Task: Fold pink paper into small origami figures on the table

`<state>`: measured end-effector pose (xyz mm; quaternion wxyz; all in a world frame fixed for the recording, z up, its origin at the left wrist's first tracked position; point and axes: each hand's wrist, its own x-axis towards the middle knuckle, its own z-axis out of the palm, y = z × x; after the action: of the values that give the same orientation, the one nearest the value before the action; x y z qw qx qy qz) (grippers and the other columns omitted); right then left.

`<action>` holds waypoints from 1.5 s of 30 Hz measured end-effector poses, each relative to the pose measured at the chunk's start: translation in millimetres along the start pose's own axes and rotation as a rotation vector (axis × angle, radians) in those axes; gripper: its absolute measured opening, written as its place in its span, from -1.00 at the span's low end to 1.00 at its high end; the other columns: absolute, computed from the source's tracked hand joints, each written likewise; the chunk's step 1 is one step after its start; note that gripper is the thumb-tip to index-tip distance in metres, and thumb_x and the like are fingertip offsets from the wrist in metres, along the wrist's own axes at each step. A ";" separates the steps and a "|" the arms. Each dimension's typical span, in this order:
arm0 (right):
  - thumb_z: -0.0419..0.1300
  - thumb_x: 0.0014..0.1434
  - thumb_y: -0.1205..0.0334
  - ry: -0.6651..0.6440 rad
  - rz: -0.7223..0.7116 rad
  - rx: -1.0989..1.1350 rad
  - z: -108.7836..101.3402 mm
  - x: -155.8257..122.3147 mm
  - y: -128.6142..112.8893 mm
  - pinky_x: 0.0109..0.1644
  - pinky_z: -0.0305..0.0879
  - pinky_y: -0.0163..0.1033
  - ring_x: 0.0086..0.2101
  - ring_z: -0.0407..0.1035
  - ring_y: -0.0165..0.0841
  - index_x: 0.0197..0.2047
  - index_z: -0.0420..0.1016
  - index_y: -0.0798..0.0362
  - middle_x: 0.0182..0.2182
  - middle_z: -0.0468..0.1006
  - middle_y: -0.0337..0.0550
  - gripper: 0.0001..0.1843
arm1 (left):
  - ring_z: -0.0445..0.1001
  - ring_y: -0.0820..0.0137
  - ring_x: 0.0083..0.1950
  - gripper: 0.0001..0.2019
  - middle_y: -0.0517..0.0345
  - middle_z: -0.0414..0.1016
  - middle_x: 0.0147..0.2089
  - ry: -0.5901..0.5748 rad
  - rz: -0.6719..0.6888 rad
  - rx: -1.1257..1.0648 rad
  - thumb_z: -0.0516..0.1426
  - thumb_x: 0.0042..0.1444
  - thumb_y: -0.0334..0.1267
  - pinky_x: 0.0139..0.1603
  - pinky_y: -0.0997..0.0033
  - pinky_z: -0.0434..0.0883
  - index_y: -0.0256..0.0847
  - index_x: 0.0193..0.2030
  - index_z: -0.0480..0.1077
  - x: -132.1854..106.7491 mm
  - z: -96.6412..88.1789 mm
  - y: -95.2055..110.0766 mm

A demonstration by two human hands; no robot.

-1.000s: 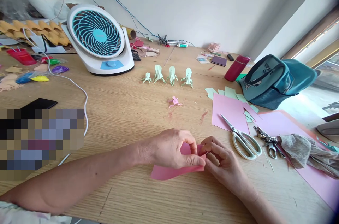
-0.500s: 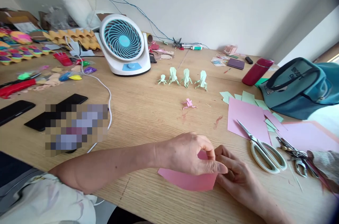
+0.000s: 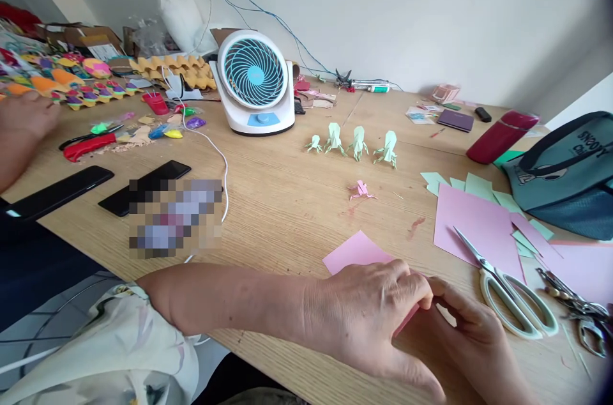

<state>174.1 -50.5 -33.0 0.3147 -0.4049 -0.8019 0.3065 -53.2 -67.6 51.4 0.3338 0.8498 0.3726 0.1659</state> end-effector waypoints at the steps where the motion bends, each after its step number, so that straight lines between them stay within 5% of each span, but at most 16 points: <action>1: 0.12 0.30 0.29 0.036 -0.008 -0.018 -0.2 -0.1 0.0 -0.20 0.36 -0.37 -0.24 0.47 -0.36 -0.13 0.42 -0.08 -0.27 0.55 -0.25 -0.89 | 0.46 0.26 -0.07 -0.48 0.03 0.41 -0.03 0.011 0.029 0.011 0.30 0.04 -0.04 -0.13 0.34 0.41 -0.22 0.05 0.25 1.2 0.8 -1.9; 6: 0.15 0.27 0.31 0.110 -0.026 -0.059 0.4 1.9 -6.2 -0.20 0.38 -0.35 -0.32 0.47 -0.37 -0.11 0.46 -0.07 -0.31 0.57 -0.25 -0.85 | 0.49 0.33 -0.13 -0.86 0.11 0.52 -0.16 0.087 0.091 0.100 0.12 0.21 -0.36 -0.10 0.37 0.39 -0.22 -0.08 0.35 7.2 3.1 -11.6; 11: 0.13 0.28 0.31 0.156 0.032 -0.064 2.9 4.0 -9.9 -0.23 0.40 -0.33 -0.32 0.49 -0.35 -0.14 0.48 -0.06 -0.31 0.59 -0.22 -0.86 | 0.49 0.14 -0.06 -0.50 -0.04 0.52 -0.08 0.099 0.018 0.233 0.22 0.12 0.08 -0.07 0.19 0.44 -0.28 0.02 0.35 9.5 10.2 -16.8; 15: 0.13 0.27 0.31 0.110 0.045 -0.069 3.8 3.5 -10.4 -0.22 0.41 -0.30 -0.32 0.49 -0.32 -0.15 0.48 -0.03 -0.31 0.60 -0.20 -0.87 | 0.49 0.23 -0.21 -0.96 0.02 0.52 -0.23 0.034 0.042 0.489 0.15 0.19 -0.35 -0.24 0.27 0.43 -0.26 -0.23 0.38 10.7 12.9 -19.6; 18: 0.15 0.28 0.28 0.050 0.067 -0.040 4.0 4.3 -12.2 -0.24 0.40 -0.30 -0.35 0.48 -0.33 -0.15 0.48 -0.03 -0.34 0.58 -0.20 -0.90 | 0.48 0.26 -0.29 -0.88 0.04 0.52 -0.29 -0.022 0.083 0.586 0.09 0.13 -0.53 -0.31 0.28 0.41 -0.26 -0.31 0.37 12.2 13.0 -23.0; 24: 0.16 0.29 0.25 -0.064 0.091 0.006 3.2 10.5 -15.8 -0.21 0.39 -0.28 -0.29 0.47 -0.32 -0.11 0.49 -0.03 -0.26 0.58 -0.17 -0.87 | 0.51 0.26 -0.16 -0.88 0.07 0.55 -0.20 -0.016 0.118 0.495 0.05 0.24 -0.43 -0.15 0.27 0.45 -0.25 -0.19 0.42 14.8 18.0 -33.3; 32: 0.14 0.31 0.21 -0.074 0.108 -0.017 0.6 11.9 -18.7 -0.28 0.37 -0.27 -0.33 0.45 -0.31 -0.17 0.48 -0.01 -0.30 0.55 -0.13 -0.89 | 0.55 0.29 -0.33 -0.84 0.13 0.57 -0.34 0.044 0.106 0.457 0.07 0.27 -0.35 -0.35 0.31 0.41 -0.25 -0.31 0.44 13.2 15.8 -34.1; 38: 0.16 0.28 0.21 -0.029 0.123 -0.027 2.4 8.5 -13.5 -0.16 0.46 -0.24 -0.16 0.50 -0.24 0.08 0.46 -0.03 -0.02 0.55 -0.04 -0.70 | 0.55 0.29 -0.35 -0.82 0.16 0.58 -0.32 0.066 0.061 0.399 0.04 0.27 -0.35 -0.40 0.33 0.40 -0.23 -0.29 0.46 14.5 7.7 -30.0; 42: 0.15 0.30 0.19 -0.057 0.123 -0.004 1.7 7.8 -14.6 -0.10 0.46 -0.24 -0.11 0.48 -0.25 0.11 0.45 -0.03 0.02 0.53 -0.02 -0.68 | 0.55 0.25 -0.07 -0.83 0.02 0.59 -0.12 0.092 0.100 0.299 0.06 0.24 -0.37 -0.07 0.28 0.45 -0.26 -0.28 0.49 16.7 5.9 -31.3; 45: 0.13 0.31 0.26 -0.069 0.072 -0.012 -0.3 7.3 -16.1 -0.03 0.44 -0.23 -0.05 0.46 -0.25 0.08 0.46 -0.04 0.03 0.51 -0.05 -0.72 | 0.30 0.05 0.31 -0.83 -0.15 0.41 0.22 0.096 0.140 0.240 0.12 0.19 -0.34 0.23 0.05 0.27 -0.27 -0.42 0.45 21.7 3.5 -43.1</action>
<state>163.5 -52.1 -18.9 0.2733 -0.4246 -0.7990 0.3264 -59.3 -31.5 19.8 0.1991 0.8986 0.3451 0.1838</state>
